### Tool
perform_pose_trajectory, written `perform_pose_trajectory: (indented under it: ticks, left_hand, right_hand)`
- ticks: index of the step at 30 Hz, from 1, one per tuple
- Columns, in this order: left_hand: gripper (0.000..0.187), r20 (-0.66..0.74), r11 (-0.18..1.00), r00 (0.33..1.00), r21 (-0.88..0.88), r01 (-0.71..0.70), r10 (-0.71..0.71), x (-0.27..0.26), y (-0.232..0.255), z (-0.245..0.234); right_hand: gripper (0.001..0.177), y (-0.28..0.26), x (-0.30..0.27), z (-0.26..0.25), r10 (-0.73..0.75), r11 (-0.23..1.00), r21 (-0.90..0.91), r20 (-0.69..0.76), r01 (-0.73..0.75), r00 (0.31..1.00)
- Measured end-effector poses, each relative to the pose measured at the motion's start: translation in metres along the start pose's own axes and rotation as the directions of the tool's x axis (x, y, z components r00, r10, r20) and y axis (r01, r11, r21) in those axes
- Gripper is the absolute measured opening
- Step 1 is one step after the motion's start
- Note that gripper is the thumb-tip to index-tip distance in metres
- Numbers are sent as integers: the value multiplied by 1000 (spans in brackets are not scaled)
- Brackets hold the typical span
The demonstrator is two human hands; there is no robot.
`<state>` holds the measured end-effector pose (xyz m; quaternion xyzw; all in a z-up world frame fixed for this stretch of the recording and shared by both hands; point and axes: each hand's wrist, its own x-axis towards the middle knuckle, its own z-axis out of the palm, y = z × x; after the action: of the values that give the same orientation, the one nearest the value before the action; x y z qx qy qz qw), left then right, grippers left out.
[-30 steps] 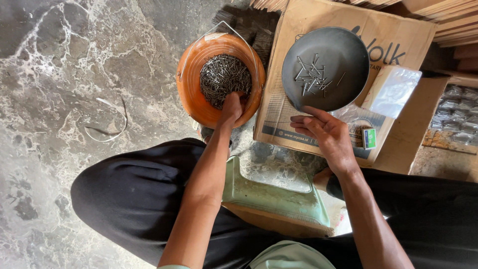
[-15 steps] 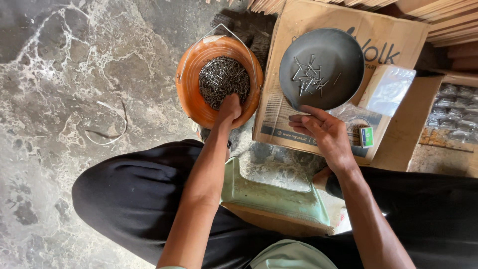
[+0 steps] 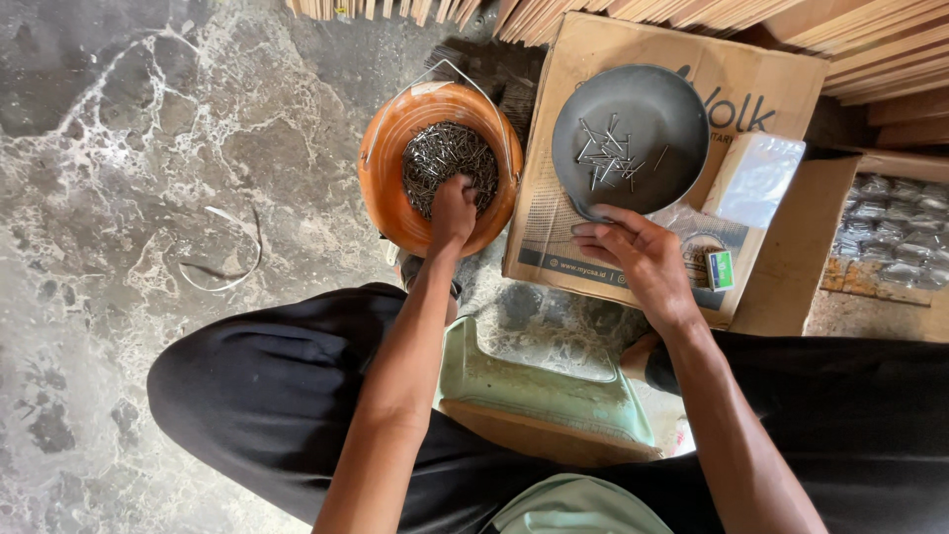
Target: The person sits on a low stool and transfers metal nails from an orange bucket into a frying pan. They use their hands to scoop and place the nails into the pan, then briefly handle a small plastic bag.
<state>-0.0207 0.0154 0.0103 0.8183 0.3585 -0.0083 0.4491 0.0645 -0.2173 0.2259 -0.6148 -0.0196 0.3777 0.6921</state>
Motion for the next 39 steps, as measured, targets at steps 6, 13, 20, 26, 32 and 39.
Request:
perform_pose_trajectory:
  ticks: [6, 13, 20, 26, 32, 39]
  left_hand:
    - [11, -230, 956, 953, -173, -237, 195, -26, 110, -29]
    - [13, -12, 825, 853, -247, -508, 522, -77, 201, -8]
    - [11, 28, 634, 637, 75, -769, 770, -85, 210, -5]
    - [7, -266, 775, 755, -48, -631, 599, -45, 164, -20]
    - [16, -157, 992, 985, -92, -81, 66, 0, 10, -1]
    - [49, 284, 973, 956, 230, 8, -75, 5, -35, 22]
  right_hand:
    - [30, -9, -6, 12, -28, 999, -25, 7, 28, 1000]
    - [34, -10, 1, 10, -10, 995, 98, -60, 15, 998]
    - [33, 46, 30, -44, 31, 950, 313, -121, 8, 992]
    - [37, 2, 10, -14, 53, 954, 299, -191, 7, 980]
    - [42, -11, 1, -5, -47, 987, 144, -163, 71, 986]
    - [41, -14, 4, -1, 51, 989, 140, -71, -41, 996]
